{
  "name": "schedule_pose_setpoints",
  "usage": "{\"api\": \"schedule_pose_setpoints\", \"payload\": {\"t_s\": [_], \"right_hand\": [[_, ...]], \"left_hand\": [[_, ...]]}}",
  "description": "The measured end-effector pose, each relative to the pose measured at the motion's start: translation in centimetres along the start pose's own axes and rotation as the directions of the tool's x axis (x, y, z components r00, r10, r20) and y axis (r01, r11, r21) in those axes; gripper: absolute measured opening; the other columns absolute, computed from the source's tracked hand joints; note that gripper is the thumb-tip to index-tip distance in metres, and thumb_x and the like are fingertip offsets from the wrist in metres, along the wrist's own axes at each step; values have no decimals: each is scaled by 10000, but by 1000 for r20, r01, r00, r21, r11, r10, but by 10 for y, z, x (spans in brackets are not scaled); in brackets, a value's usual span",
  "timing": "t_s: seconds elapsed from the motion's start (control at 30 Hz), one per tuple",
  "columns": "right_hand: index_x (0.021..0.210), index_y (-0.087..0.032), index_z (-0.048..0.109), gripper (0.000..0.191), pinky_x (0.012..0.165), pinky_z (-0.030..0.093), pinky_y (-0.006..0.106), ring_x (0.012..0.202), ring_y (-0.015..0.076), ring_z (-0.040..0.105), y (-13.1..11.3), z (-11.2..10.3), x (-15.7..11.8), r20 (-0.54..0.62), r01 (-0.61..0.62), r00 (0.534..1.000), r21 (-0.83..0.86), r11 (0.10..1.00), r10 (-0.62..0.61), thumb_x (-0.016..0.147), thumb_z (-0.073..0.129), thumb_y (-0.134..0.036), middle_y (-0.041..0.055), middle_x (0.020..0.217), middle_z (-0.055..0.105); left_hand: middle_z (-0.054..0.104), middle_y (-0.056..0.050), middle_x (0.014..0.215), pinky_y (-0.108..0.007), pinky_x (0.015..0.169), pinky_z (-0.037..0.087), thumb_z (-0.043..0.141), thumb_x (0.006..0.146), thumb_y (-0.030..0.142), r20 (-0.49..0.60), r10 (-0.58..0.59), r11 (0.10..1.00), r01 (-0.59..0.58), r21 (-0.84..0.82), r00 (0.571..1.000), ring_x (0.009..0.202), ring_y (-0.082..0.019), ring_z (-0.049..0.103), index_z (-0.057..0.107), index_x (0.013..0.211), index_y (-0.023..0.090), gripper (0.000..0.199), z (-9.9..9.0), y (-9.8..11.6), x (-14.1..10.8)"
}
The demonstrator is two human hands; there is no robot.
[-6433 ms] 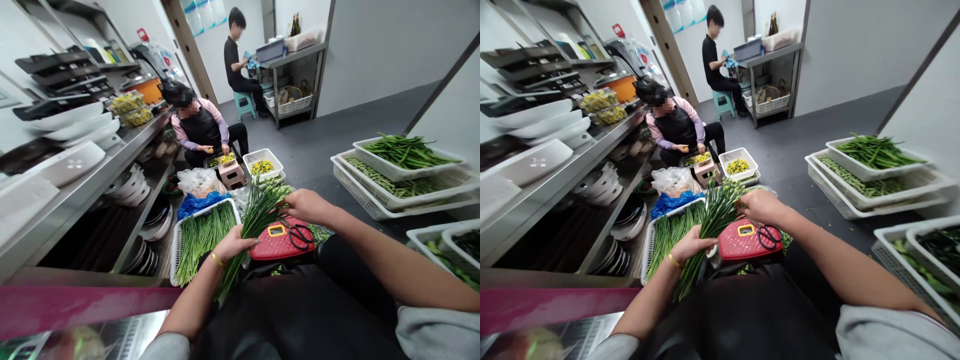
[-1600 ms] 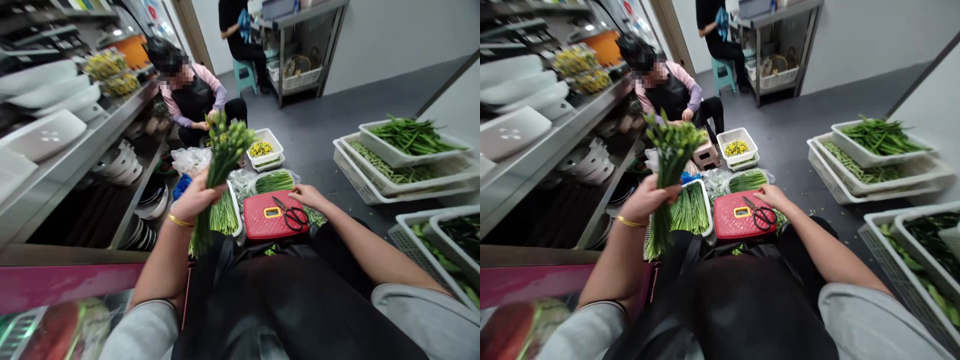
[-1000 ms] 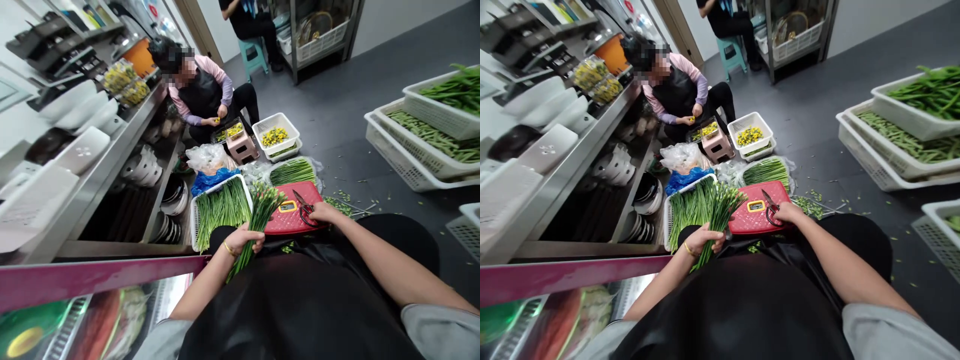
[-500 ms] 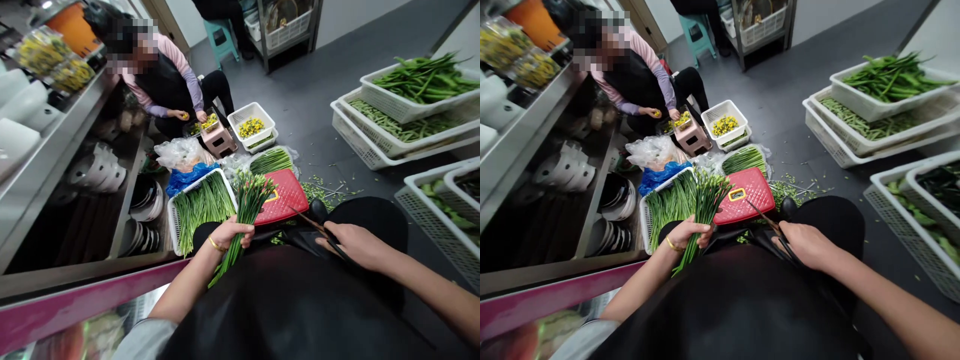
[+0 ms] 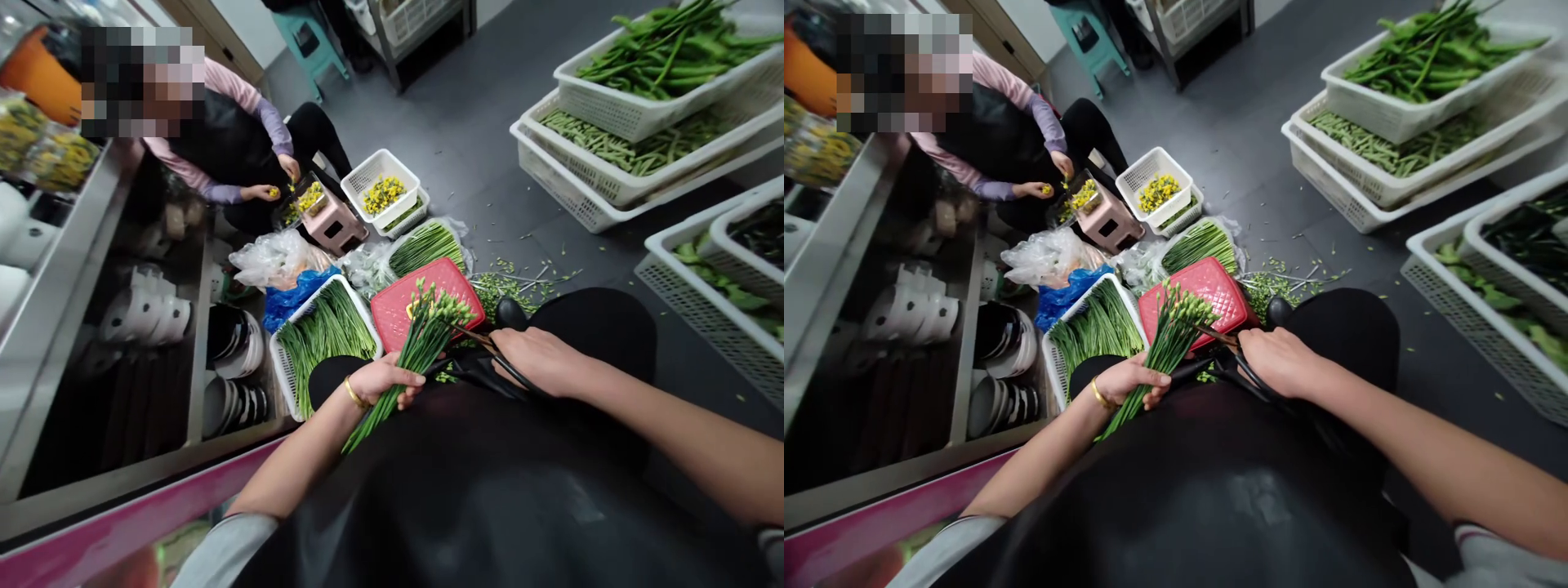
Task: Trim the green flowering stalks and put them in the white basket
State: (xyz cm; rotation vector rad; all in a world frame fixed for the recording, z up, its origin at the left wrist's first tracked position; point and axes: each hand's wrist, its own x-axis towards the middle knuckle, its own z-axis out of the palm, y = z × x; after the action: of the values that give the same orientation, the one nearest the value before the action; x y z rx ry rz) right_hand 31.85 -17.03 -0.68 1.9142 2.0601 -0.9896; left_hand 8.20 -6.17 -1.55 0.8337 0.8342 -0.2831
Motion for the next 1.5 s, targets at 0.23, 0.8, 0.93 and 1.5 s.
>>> {"api": "schedule_pose_setpoints", "payload": {"t_s": [0.23,0.8,0.93,1.5], "right_hand": [[954,-144,581,275,674,426,308,844,265,693,9,25,-12,-31,-85,996,108,990,89,940,342,-280,146,886,708],[895,-136,594,231,726,448,327,847,252,681,27,37,-40,-44,-2,999,149,989,9,920,397,-254,130,943,677],[935,-115,592,241,744,442,329,870,254,674,22,31,-34,-111,26,994,112,993,-14,911,387,-240,138,948,665],[910,-177,544,272,708,457,282,844,212,677,27,65,-45,-73,42,997,318,947,-19,954,341,-352,103,948,682]], "left_hand": [[516,73,477,-189,367,382,820,577,343,33,-79,996,78,32,996,356,-63,441,590,1045,100,575,5,4,12],[508,70,443,-188,348,391,815,563,352,100,-120,986,107,124,988,342,-66,428,600,1018,79,573,21,10,19],[531,56,451,-185,353,403,804,583,355,129,-146,975,121,185,981,337,-65,442,614,951,86,494,24,8,23],[533,36,441,-173,340,410,799,576,339,108,-170,955,137,264,980,339,-66,469,550,607,121,333,24,3,20]]}}
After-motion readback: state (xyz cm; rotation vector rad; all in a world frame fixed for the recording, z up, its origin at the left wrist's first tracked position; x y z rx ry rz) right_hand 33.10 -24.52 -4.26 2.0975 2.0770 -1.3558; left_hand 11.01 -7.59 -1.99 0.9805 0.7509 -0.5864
